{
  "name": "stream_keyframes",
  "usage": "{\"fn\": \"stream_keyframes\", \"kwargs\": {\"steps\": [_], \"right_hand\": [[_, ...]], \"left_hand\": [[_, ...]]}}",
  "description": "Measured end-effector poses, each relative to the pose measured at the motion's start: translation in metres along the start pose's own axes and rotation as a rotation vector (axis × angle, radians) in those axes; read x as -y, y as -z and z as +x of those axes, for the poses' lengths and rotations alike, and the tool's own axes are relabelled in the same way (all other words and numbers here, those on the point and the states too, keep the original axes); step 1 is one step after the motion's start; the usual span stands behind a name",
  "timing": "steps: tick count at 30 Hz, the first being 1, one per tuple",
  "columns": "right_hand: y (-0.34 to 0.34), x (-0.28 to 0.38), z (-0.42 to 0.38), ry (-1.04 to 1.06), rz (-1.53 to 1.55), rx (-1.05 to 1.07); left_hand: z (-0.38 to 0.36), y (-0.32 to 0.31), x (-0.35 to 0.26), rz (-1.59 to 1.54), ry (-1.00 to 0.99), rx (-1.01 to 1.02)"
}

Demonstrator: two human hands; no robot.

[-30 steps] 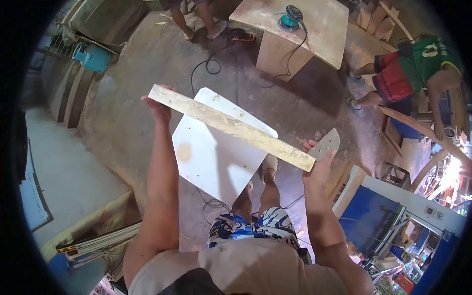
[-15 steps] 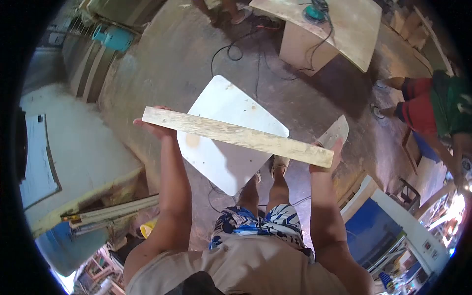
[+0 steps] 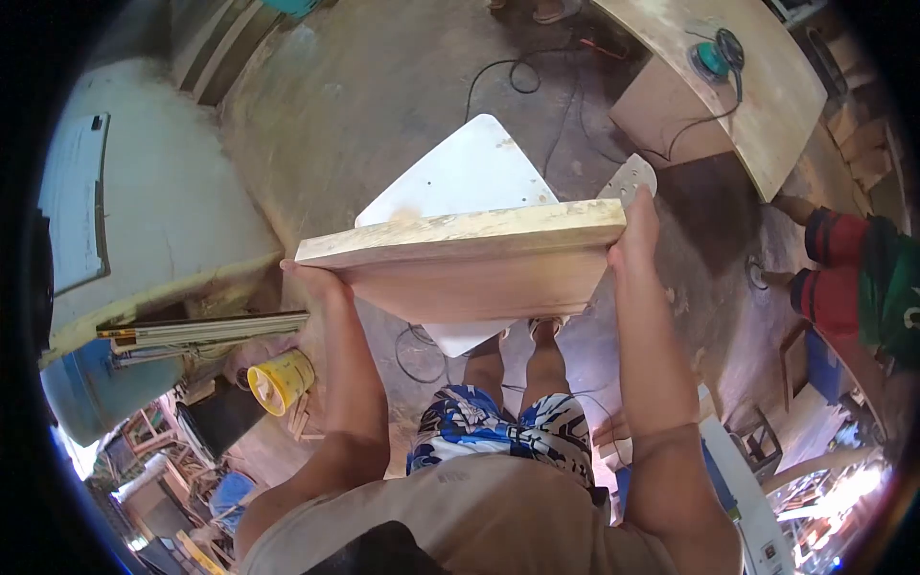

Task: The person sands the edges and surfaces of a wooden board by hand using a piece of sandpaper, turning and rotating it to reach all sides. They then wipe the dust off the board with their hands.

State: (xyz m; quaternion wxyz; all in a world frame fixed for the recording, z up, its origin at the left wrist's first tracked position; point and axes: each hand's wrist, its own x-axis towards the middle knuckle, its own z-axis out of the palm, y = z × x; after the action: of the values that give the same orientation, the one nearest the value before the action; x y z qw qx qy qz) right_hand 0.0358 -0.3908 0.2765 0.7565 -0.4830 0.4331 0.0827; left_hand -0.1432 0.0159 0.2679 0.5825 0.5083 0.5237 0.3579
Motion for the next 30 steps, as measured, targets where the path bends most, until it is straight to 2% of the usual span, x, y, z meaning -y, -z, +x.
{"fn": "stream_keyframes", "kwargs": {"steps": [2, 4, 5, 8, 9, 10, 12, 13, 15, 19, 21, 26, 28, 30], "right_hand": [[-0.014, -0.009, 0.011, 0.052, -0.036, 0.081], [-0.039, -0.009, 0.032, 0.054, -0.074, 0.087], [-0.070, -0.020, 0.036, 0.045, -0.144, 0.088], [-0.102, -0.035, 0.071, 0.056, -0.260, 0.082], [-0.112, -0.043, 0.089, 0.079, -0.301, 0.075], [-0.121, -0.049, 0.103, 0.084, -0.300, 0.075], [-0.131, -0.065, 0.133, 0.177, -0.384, 0.075], [-0.136, -0.077, 0.154, 0.241, -0.440, 0.046], [-0.139, -0.095, 0.199, 0.269, -0.476, 0.037], [-0.147, -0.121, 0.255, 0.281, -0.648, 0.041], [-0.147, -0.135, 0.272, 0.258, -0.659, 0.041], [-0.157, -0.153, 0.288, 0.323, -0.804, -0.022], [-0.169, -0.149, 0.243, 0.249, -0.705, -0.065], [-0.159, -0.163, 0.279, 0.305, -0.785, -0.078]], "left_hand": [[-0.001, 0.011, 0.003, 0.042, 0.002, -0.020], [0.006, -0.001, 0.003, 0.331, 0.103, -0.122], [0.027, -0.007, 0.005, 0.264, 0.096, -0.082], [0.070, -0.014, 0.044, 0.264, 0.150, -0.024], [0.093, -0.014, 0.073, 0.203, 0.095, -0.004], [0.096, -0.022, 0.072, 0.199, 0.096, -0.002], [0.098, -0.031, 0.075, 0.433, 0.028, 0.299], [0.115, -0.033, 0.096, 0.432, 0.034, 0.305], [0.144, -0.042, 0.134, 0.685, -0.083, 0.367], [0.167, -0.059, 0.172, 0.600, -0.077, 0.388], [0.174, -0.060, 0.182, 0.570, -0.031, 0.550], [0.170, -0.065, 0.206, 0.562, -0.148, 0.582], [0.160, -0.068, 0.216, 0.581, -0.168, 0.587], [0.139, -0.071, 0.217, 0.628, -0.377, 0.579]]}}
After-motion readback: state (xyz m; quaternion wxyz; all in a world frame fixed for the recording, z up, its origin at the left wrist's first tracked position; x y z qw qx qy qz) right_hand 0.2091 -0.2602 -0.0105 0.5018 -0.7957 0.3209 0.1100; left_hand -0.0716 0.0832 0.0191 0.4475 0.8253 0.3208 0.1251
